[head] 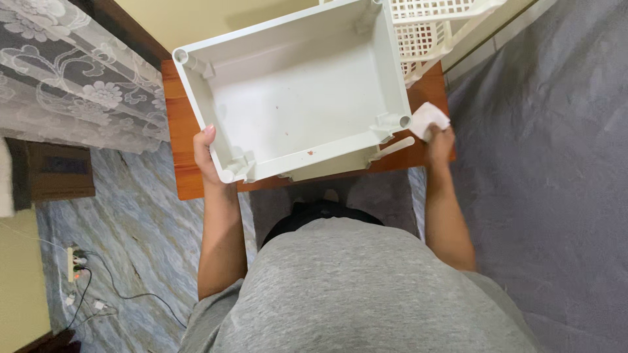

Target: The person wipes the inside of a white plastic storage bin with a tissue, then inserts several white plastic rods into the bin's corner sockets. The person continues to wipe the bin and adjusts the inserted rods, preparing the unit for further assembly.

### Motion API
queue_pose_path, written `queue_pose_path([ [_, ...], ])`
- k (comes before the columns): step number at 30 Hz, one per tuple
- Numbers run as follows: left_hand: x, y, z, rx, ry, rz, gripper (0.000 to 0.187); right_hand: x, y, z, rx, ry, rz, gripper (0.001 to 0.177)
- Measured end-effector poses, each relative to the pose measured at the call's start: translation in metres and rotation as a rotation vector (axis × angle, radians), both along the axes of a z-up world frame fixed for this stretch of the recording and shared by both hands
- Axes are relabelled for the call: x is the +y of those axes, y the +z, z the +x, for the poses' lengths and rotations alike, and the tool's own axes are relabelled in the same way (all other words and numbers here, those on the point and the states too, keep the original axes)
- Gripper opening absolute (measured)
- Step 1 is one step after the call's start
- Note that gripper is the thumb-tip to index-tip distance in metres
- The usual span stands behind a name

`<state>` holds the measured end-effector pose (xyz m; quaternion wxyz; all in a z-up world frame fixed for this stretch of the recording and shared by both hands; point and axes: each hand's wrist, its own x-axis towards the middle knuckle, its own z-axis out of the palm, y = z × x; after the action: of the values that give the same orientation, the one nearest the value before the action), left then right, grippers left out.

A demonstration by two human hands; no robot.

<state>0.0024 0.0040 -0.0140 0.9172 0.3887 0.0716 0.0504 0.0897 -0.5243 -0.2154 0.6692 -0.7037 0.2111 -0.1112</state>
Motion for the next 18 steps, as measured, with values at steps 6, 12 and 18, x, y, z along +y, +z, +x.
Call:
queue_pose_path([
  [6,-0.002,0.004,-0.002,-0.026,-0.017,-0.01,0.057,0.039,-0.033,-0.017,-0.181,0.169,-0.5,0.015],
  [12,-0.005,0.009,-0.002,-0.05,-0.027,-0.028,0.059,0.055,-0.037,-0.04,-0.156,0.515,-1.035,0.017],
  [18,-0.005,0.009,-0.003,-0.045,-0.01,0.036,0.059,0.056,-0.04,-0.05,-0.134,0.641,-1.243,0.02],
])
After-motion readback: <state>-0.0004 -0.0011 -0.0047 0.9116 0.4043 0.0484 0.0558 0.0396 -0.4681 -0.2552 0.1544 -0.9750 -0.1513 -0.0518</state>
